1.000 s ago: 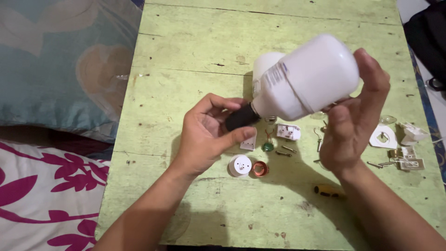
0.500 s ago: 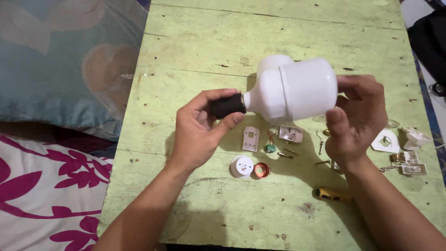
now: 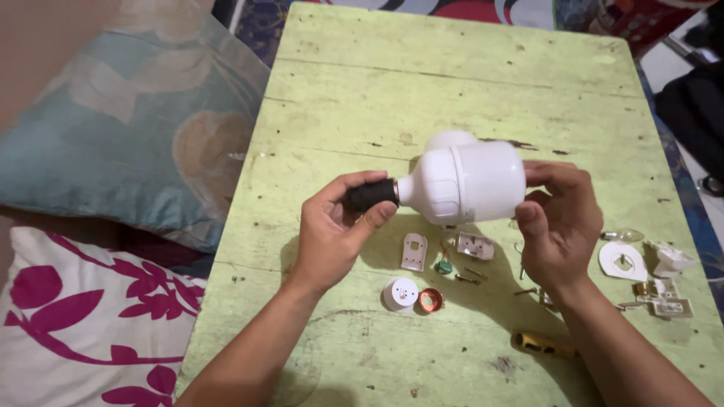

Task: The person disassembles a white LED bulb using a screwdriver, then reassembles it with a black adapter base. They handle multiple bulb components and small parts on a light green table.

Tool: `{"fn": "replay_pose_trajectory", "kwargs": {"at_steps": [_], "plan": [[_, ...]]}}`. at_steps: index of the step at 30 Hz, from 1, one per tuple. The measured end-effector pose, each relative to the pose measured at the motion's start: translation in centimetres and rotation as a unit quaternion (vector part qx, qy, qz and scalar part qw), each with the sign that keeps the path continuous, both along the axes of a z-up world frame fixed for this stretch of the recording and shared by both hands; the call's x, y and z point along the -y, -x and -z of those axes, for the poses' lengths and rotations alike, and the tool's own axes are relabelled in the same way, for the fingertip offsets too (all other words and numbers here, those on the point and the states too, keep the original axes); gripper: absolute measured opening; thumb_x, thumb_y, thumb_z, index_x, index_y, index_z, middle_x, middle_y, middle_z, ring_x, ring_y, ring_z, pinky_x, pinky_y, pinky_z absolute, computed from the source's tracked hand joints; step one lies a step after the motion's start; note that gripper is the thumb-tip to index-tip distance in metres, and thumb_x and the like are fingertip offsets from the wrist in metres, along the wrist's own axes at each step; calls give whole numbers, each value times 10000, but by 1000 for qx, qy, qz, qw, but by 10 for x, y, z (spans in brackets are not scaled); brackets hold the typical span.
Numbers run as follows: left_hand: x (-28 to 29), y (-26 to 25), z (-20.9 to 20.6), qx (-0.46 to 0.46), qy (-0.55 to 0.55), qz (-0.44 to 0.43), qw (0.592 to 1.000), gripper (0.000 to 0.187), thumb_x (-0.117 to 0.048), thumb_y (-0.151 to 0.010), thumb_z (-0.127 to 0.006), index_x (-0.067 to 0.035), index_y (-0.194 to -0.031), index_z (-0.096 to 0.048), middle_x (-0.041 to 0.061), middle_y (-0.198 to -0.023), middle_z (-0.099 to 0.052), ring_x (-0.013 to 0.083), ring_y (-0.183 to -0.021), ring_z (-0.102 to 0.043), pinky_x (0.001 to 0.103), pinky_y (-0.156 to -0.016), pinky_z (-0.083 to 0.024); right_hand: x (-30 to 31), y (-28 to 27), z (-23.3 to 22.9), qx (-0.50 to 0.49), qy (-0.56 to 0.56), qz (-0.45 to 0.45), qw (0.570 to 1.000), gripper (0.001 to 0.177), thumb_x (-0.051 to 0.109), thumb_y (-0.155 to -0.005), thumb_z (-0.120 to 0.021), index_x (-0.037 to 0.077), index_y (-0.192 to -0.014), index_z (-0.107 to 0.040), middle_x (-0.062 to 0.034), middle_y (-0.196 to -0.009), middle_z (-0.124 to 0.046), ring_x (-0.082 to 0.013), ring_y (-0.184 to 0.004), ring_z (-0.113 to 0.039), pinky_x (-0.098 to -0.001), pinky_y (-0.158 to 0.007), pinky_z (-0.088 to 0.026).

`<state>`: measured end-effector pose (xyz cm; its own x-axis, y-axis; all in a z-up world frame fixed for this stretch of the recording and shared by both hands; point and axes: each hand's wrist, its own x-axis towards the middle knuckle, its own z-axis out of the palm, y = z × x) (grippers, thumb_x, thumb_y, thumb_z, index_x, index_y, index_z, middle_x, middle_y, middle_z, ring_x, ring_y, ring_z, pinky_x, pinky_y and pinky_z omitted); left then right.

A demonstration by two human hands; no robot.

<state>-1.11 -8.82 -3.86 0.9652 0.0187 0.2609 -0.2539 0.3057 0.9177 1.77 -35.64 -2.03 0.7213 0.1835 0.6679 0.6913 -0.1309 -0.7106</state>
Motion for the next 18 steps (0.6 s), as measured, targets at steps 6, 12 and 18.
{"fn": "replay_pose_trajectory", "kwargs": {"at_steps": [6,12,18], "plan": [[1,0,-1,-10,-8,-3,1000,401,-79,-919,-778,42,-1279,-647,98,-1151,-733,120,-1046,-688,260,-924,-581,5,-1,7,-17,-5,0,1000,453,319,-1100,-626,-27,-1377,-531,-78,-1210,-562,-133,-1061,-609,-234,-805,-538],[3,0,-3,-7,-9,0,1000,390,-61,-911,-771,41,-1268,-652,101,-1143,-740,126,-1037,-689,258,-921,-577,3,-4,10,-14,-19,25,999,402,345,-1073,-625,-3,-1261,-555,-105,-1228,-557,-150,-1021,-600,-267,-826,-549],[5,2,-8,-35,-13,3,999,384,-60,-888,-775,41,-1242,-666,104,-1106,-744,133,-1014,-692,277,-914,-581,3,-2,7,-13,-30,-9,999,440,392,-1109,-569,-2,-1300,-516,-177,-1410,-603,-250,-1301,-615,-364,-1093,-528]]}}
